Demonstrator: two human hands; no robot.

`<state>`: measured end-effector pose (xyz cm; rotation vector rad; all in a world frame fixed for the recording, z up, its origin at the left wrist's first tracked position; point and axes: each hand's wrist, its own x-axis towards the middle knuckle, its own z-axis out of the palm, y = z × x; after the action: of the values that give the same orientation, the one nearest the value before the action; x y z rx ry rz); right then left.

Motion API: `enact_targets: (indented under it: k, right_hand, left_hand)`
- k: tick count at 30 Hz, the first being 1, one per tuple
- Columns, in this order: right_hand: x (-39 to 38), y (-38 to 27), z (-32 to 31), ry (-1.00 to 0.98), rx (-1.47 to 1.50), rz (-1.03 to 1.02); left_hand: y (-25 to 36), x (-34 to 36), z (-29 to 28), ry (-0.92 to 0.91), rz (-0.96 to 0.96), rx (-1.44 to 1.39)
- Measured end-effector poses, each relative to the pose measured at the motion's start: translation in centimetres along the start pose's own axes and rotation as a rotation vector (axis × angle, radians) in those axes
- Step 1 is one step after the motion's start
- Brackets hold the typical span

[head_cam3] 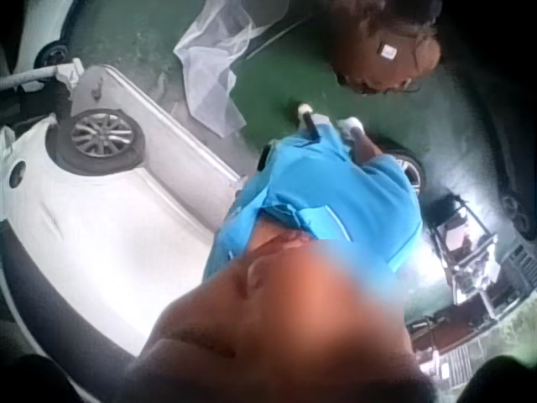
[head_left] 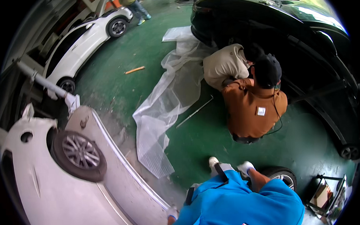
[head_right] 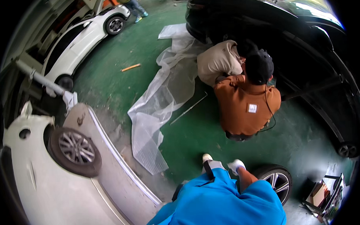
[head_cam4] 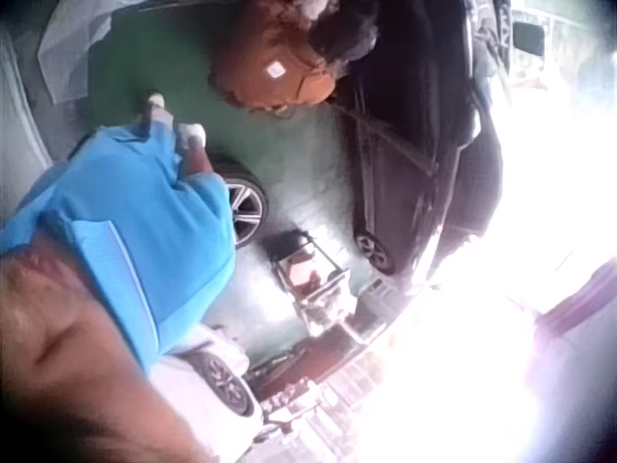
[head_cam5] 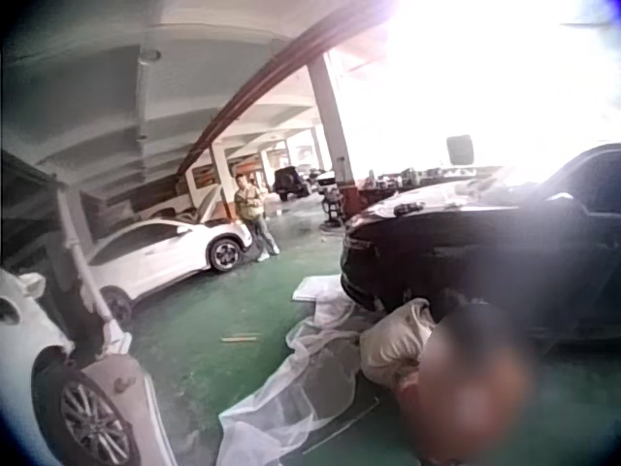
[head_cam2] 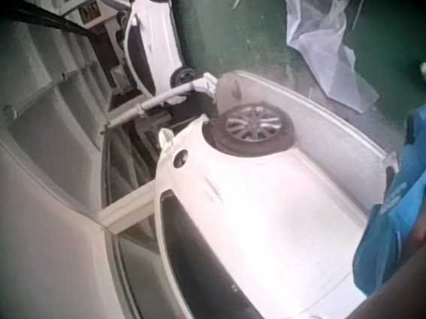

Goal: The person retrieves a screwdriver from a tool chest and walks to a white car with an open hood. They use the screwdriver to remove fasteners from the front bumper area and then use a wrench to loosen bolts on the engine bay components.

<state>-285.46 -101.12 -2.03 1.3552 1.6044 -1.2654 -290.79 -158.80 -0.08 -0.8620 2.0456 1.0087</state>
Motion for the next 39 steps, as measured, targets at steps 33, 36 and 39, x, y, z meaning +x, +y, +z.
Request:
enact_targets:
  k: [33,36,39]
  right_hand:
    - [30.6,-70.7,-14.0,0.179,0.416,0.077]
    - [35.4,-87.4,-24.9,0.152,0.285,-0.198]
    - [35.5,-105.4,-31.1,0.307,0.099,-0.418]
  left_hand:
    - [94.4,49.0,-4.5,-0.044,0.495,0.224]
    - [99.3,46.0,-3.5,-0.069,0.162,-0.030]
    - [100.2,45.2,-2.6,-0.087,0.123,-0.160]
